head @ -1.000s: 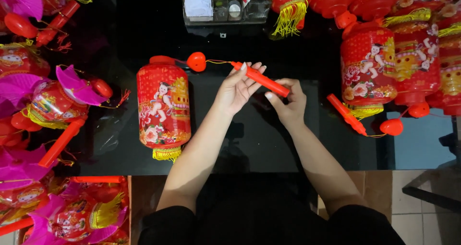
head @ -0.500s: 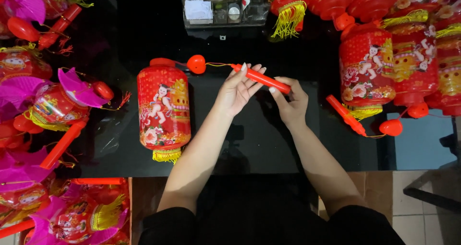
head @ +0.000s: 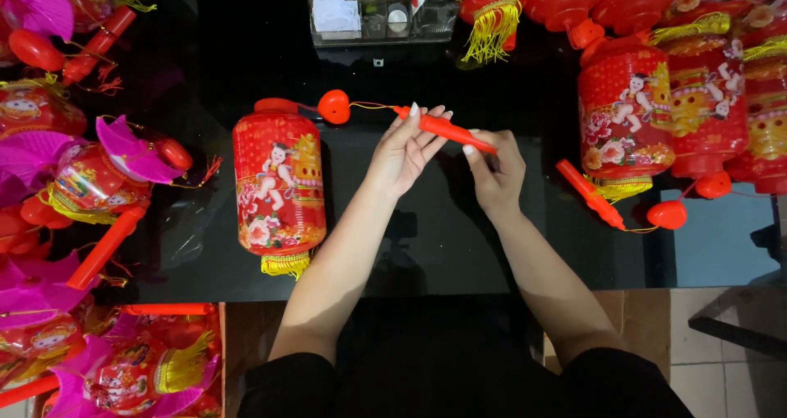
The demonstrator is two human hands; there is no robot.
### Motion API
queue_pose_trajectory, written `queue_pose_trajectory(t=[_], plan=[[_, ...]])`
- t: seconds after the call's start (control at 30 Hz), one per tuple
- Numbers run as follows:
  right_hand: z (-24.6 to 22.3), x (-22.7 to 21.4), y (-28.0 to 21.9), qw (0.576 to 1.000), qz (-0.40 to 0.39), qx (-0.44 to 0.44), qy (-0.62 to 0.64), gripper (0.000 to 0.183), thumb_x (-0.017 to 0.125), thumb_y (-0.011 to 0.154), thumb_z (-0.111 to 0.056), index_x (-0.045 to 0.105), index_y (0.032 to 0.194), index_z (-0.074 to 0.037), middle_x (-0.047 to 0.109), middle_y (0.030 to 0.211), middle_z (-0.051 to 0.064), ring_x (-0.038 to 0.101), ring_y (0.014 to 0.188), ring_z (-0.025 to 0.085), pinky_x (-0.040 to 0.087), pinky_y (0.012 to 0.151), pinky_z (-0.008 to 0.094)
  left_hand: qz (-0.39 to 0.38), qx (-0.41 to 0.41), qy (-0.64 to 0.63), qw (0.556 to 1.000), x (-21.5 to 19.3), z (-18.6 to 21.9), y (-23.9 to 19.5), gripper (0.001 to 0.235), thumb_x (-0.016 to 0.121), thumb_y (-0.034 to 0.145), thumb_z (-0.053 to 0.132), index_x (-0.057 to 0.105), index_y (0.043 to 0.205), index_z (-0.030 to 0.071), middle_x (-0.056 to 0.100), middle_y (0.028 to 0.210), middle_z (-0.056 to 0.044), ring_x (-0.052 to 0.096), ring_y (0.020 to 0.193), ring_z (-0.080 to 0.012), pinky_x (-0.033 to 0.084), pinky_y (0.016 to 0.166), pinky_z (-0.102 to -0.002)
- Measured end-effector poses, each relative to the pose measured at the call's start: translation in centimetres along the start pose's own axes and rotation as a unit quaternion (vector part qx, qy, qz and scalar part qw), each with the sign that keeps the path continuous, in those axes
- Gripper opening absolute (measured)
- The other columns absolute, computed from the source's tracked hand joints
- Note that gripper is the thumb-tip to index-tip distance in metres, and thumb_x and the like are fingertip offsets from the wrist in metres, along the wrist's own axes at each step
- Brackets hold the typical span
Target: Assembling decorative red lanterns by attaching handles and tassels on a workspace.
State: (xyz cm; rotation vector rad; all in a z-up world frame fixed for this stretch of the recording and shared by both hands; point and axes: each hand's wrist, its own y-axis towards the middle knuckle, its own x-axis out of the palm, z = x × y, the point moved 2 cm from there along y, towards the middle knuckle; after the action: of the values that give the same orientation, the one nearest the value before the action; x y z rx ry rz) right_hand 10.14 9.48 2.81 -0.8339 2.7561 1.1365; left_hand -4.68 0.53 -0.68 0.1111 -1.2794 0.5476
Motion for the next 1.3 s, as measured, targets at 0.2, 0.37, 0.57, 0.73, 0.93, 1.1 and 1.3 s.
queue_pose_trajectory(t=[0.2, 0.37, 0.57, 0.73, 0.93, 1.1, 1.3], plan=[[0.7, -0.5, -0.5, 0.999, 0.018, -0.032, 0.020, 0.026, 0.064, 0.104, -0.001, 0.069, 0.129, 0.004, 0.062, 0.101, 0.015, 0.062, 0.077, 0.020, 0.050, 0.072, 0.033, 0.012, -0.019, -0.043, 0.999, -1.3, -0.5, 0.6, 0.011, 0.065, 0.099, 0.016, 0.068, 0.105, 0.007, 0.064, 0.132, -0.026, 0.056, 0.132, -0.0436, 0.044, 0.114, -0.061], [0.6, 0.4, -0.5, 0.995, -0.032, -0.085, -0.041, 0.035, 0.060, 0.103, 0.001, 0.065, 0.138, 0.004, 0.064, 0.105, 0.019, 0.066, 0.082, 0.029, 0.053, 0.073, 0.038, -0.010, 0.015, 0.045, 0.999, -0.6, -1.5, 0.3, 0.014, 0.070, 0.097, 0.013, 0.069, 0.109, 0.006, 0.066, 0.131, -0.025, 0.060, 0.128, -0.0391, 0.047, 0.110, -0.056], [0.0, 0.8, -1.0, 0.992, -0.119, -0.011, -0.031, 0.047, 0.072, 0.096, -0.008, 0.063, 0.141, 0.002, 0.069, 0.090, 0.019, 0.067, 0.066, 0.031, 0.054, 0.054, 0.037, -0.002, 0.044, 0.055, 0.998, -1.0, -1.4, 0.5, 0.017, 0.073, 0.095, 0.004, 0.065, 0.106, 0.014, 0.071, 0.122, -0.020, 0.072, 0.110, -0.0332, 0.062, 0.090, -0.048], [0.3, -2.7, 0.5, 0.988, -0.072, -0.064, -0.123, 0.036, 0.078, 0.093, -0.006, 0.073, 0.128, 0.000, 0.070, 0.086, 0.009, 0.063, 0.064, 0.025, 0.052, 0.051, 0.034, 0.012, 0.016, 0.025, 0.999, -1.5, 0.0, 1.3, 0.009, 0.068, 0.099, 0.012, 0.060, 0.099, 0.018, 0.072, 0.120, -0.019, 0.066, 0.082, -0.0188, 0.044, 0.053, -0.019], [0.1, -8.3, -1.1, 0.924, 0.014, -0.069, -0.376, 0.014, 0.081, 0.096, -0.009, 0.080, 0.108, -0.003, 0.070, 0.093, 0.014, 0.064, 0.085, 0.035, 0.053, 0.075, 0.044, 0.004, 0.019, 0.088, 0.996, 2.0, 1.3, -0.2, 0.051, 0.048, 0.105, 0.045, 0.062, 0.087, -0.001, 0.038, 0.050, -0.003, 0.023, 0.036, -0.0046, 0.019, 0.028, -0.014], [-0.6, -9.9, -4.4, 0.837, 0.014, -0.010, -0.547, 0.023, 0.078, 0.090, -0.011, 0.077, 0.113, -0.009, 0.068, 0.118, 0.006, 0.066, 0.100, 0.028, 0.060, 0.081, 0.037, 0.017, 0.019, 0.107, 0.994, 1.8, 0.9, -0.1, 0.042, 0.054, 0.104, 0.036, 0.057, 0.080, 0.002, 0.047, 0.060, -0.007, 0.029, 0.032, -0.0053, 0.019, 0.025, -0.016], [-1.6, -10.2, -5.2, 0.838, -0.038, 0.032, -0.544, 0.035, 0.063, 0.098, 0.001, 0.067, 0.133, -0.004, 0.060, 0.133, 0.015, 0.064, 0.109, 0.034, 0.061, 0.077, 0.041, -0.019, -0.004, 0.089, 0.996, -0.2, 0.5, 0.8, 0.035, 0.051, 0.100, 0.033, 0.055, 0.078, 0.006, 0.057, 0.066, -0.008, 0.031, 0.033, -0.0095, 0.014, 0.031, -0.023]])
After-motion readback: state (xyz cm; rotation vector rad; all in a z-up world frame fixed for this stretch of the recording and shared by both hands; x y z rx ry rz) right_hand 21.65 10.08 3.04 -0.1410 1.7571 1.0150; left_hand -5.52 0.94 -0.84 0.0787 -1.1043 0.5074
